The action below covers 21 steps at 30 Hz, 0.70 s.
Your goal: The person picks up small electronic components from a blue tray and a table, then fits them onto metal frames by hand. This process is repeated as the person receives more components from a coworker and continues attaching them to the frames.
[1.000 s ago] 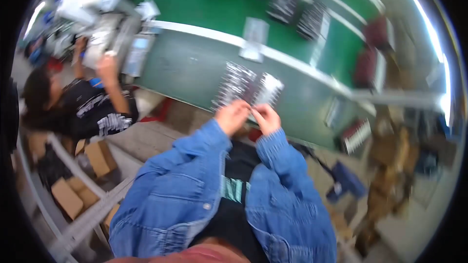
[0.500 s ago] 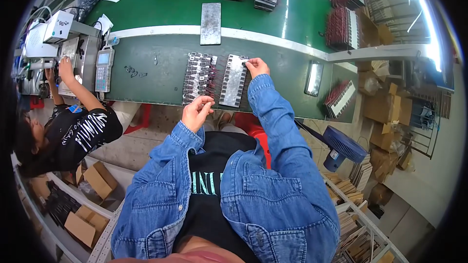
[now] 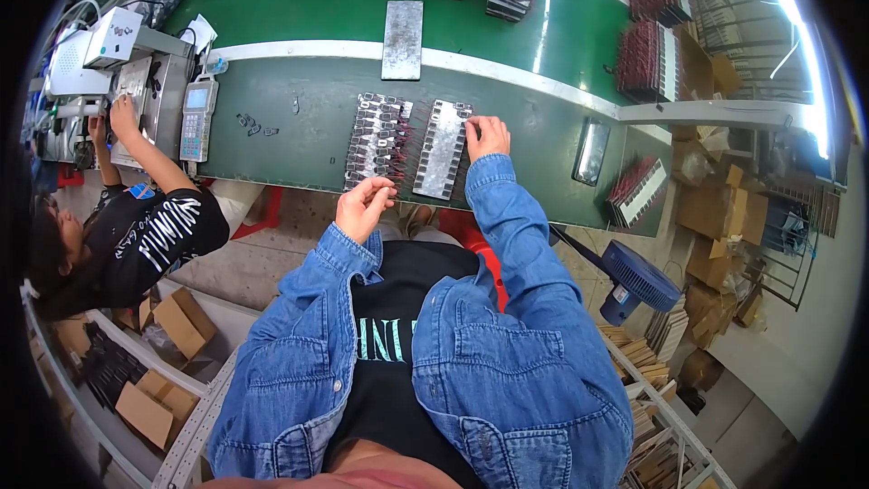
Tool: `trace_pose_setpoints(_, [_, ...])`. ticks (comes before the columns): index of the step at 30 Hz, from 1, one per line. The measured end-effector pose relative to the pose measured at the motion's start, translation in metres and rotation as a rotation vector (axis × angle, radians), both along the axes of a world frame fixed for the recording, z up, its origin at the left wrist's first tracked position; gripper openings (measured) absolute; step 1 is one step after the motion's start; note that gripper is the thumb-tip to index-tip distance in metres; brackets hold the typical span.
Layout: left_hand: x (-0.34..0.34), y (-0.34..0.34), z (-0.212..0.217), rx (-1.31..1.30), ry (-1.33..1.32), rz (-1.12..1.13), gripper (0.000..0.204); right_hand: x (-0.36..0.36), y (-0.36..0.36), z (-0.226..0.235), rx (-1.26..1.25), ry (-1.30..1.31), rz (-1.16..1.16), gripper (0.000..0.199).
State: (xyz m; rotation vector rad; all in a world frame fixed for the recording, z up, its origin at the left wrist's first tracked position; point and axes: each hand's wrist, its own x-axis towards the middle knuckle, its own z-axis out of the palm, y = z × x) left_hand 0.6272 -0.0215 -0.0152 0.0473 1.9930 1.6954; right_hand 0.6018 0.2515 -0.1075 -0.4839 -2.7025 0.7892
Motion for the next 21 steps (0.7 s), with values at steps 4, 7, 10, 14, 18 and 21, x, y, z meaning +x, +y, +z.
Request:
trace_pose_setpoints(4, [-0.009,-0.009,-0.004,-0.012,0.031,0.106,0.014,0.005,-0.002,-0.01,0.134,0.096,0.114,0.01])
trace_pose_setpoints(7, [-0.026,-0.035,-0.011,-0.011,0.074,0.209,0.015,0.012,0.008,-0.01,0.168,0.042,0.142,0.013])
trace_pose_setpoints(10, [-0.072,-0.065,-0.018,-0.155,0.109,0.35,0.013,0.007,0.009,-0.001,0.187,-0.024,0.138,0.016])
trace_pose_setpoints(14, [-0.141,-0.107,-0.057,-0.675,0.384,0.385,0.02,-0.005,0.003,-0.001,0.191,-0.135,0.146,0.015])
trace_pose_setpoints(18, [-0.177,-0.108,-0.079,-0.879,0.302,0.362,0.026,-0.013,0.001,-0.002,0.19,-0.227,0.143,0.014])
trace_pose_setpoints(21, [-0.186,-0.106,-0.093,-0.999,0.301,0.431,0.026,-0.015,-0.004,-0.003,0.163,-0.208,0.17,0.013])
